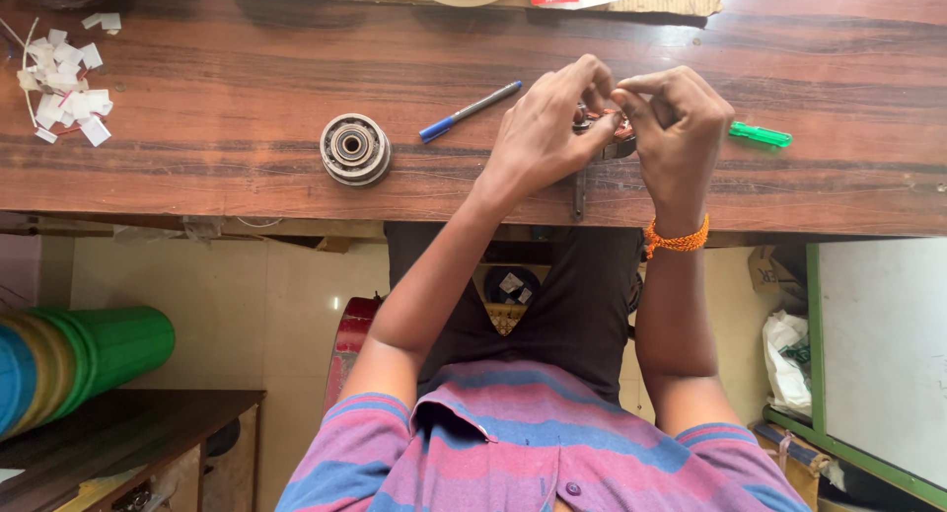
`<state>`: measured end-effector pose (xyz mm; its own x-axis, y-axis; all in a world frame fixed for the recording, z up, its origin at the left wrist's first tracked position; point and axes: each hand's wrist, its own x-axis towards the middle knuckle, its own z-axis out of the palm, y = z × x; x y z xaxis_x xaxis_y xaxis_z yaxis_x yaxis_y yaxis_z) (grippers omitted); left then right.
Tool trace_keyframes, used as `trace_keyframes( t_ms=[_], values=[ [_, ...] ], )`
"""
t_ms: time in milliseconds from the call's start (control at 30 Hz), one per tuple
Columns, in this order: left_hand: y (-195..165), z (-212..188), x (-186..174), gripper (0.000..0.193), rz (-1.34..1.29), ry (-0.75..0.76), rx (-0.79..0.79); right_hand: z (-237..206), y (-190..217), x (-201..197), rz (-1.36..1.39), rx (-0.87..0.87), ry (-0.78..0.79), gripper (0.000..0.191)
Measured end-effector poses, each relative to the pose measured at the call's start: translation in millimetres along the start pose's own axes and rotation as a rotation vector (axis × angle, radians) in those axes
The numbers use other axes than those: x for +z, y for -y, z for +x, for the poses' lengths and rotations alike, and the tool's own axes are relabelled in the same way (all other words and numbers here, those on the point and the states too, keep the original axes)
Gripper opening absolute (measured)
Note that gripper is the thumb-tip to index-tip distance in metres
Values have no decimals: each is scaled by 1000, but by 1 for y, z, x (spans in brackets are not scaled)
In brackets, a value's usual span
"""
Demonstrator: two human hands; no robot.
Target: The person works at a wooden bench on an electric motor armature, pressing and seating copper commutator segments into place around the rotor by hand, turning the armature as they work. Near the end they pick up a green-handled screwdriver and use it to adjust or pry at the commutator assembly.
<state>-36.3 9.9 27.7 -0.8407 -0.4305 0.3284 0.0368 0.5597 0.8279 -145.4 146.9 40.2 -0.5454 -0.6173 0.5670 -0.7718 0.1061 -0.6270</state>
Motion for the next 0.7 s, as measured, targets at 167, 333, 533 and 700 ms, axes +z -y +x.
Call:
trace_keyframes(
  t_ms=[167,333,533,700],
  values=[
    [14,16,0,22,-335,173,-33,-4,0,0,20,59,-70,12],
    [46,8,-25,20,-391,347,326,-32,23,-7,58,10,15,12],
    [53,7,-29,30,-504,416,263,-65,35,10,157,92,21,10],
    [38,-4,-28,39,-262,290,393,-90,16,26,226,157,-19,8]
  ],
)
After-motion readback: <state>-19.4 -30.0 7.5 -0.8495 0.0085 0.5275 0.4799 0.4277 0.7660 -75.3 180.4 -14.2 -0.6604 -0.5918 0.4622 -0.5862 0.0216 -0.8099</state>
